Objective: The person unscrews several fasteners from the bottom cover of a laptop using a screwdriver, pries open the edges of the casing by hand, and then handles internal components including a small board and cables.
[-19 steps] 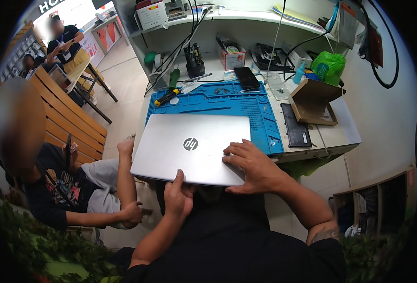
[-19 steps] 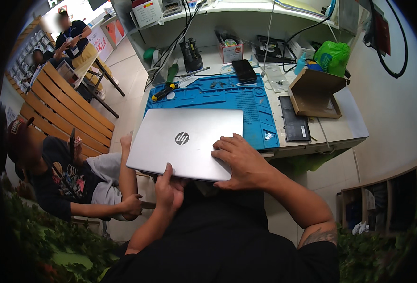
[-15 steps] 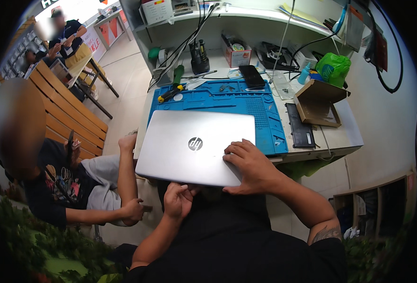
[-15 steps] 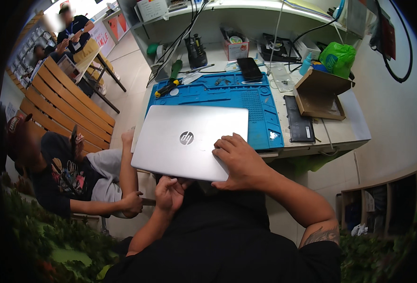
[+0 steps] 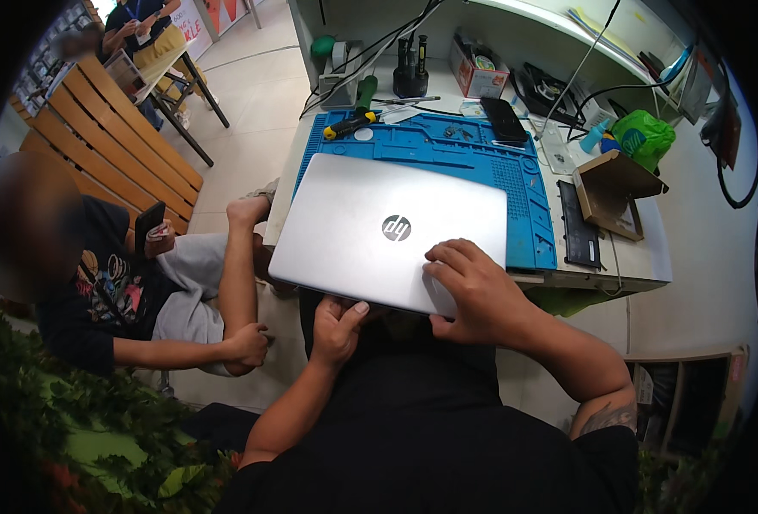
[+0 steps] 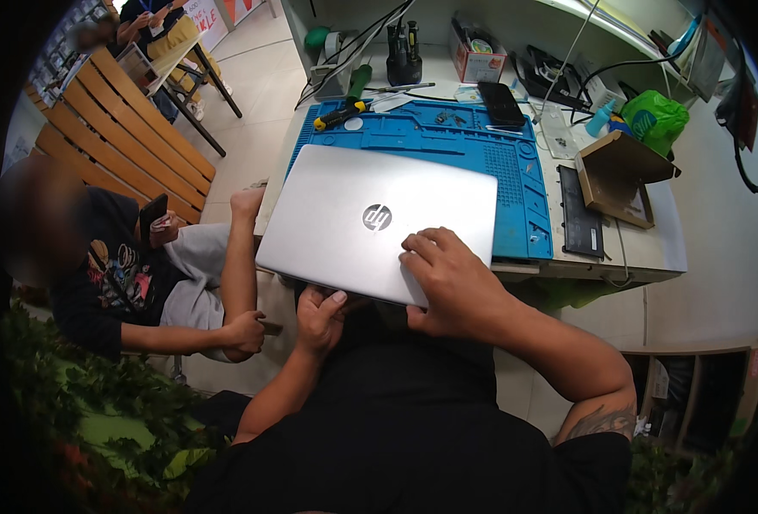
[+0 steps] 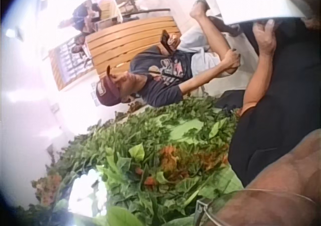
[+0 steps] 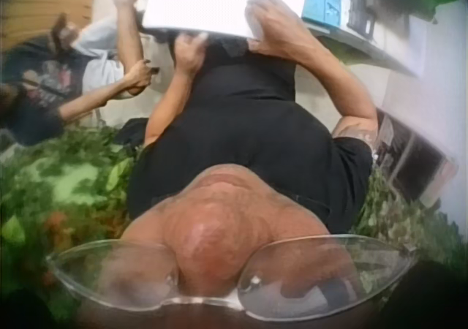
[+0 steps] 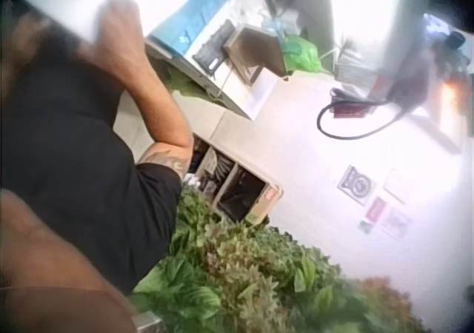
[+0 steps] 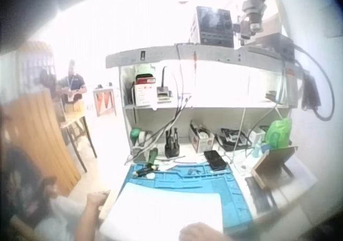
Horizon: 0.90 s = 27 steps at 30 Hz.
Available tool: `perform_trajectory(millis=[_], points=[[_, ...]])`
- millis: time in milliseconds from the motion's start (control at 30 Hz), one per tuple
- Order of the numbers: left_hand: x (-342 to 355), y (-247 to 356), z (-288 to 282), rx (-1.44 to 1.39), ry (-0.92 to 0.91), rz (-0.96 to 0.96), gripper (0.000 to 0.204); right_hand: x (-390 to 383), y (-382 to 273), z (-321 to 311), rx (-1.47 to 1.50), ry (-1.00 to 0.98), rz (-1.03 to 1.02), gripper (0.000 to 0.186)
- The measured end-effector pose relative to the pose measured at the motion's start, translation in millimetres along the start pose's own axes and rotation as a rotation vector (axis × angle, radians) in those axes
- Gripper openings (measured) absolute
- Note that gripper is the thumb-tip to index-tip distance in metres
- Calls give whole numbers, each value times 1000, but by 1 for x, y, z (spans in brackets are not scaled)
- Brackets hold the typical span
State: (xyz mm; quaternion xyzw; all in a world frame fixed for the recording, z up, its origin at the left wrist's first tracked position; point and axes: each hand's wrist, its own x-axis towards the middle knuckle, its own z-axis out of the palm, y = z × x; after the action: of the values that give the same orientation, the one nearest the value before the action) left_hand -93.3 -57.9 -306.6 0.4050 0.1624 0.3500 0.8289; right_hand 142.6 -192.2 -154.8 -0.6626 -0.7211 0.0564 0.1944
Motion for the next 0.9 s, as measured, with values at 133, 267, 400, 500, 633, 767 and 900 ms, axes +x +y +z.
perform_trajectory(millis=[133,267,400,500,633,767,900], points=[[3,8,0,-143,-11,-30,37,-7,-4,-12,-87,101,-201,50],[10,16,4,80,70,-47,32,-12,4,-31,-238,144,-373,41],[16,18,18,73,92,-71,31,-5,16,-52,-428,272,-470,37],[18,19,24,50,95,-82,27,3,25,-71,-492,335,-471,39],[17,22,24,49,97,-116,25,14,30,-88,-444,333,-433,47],[17,25,24,45,82,-162,26,30,37,-103,-438,399,-344,44],[18,30,29,69,107,-196,30,58,56,-124,-401,494,-220,39]])
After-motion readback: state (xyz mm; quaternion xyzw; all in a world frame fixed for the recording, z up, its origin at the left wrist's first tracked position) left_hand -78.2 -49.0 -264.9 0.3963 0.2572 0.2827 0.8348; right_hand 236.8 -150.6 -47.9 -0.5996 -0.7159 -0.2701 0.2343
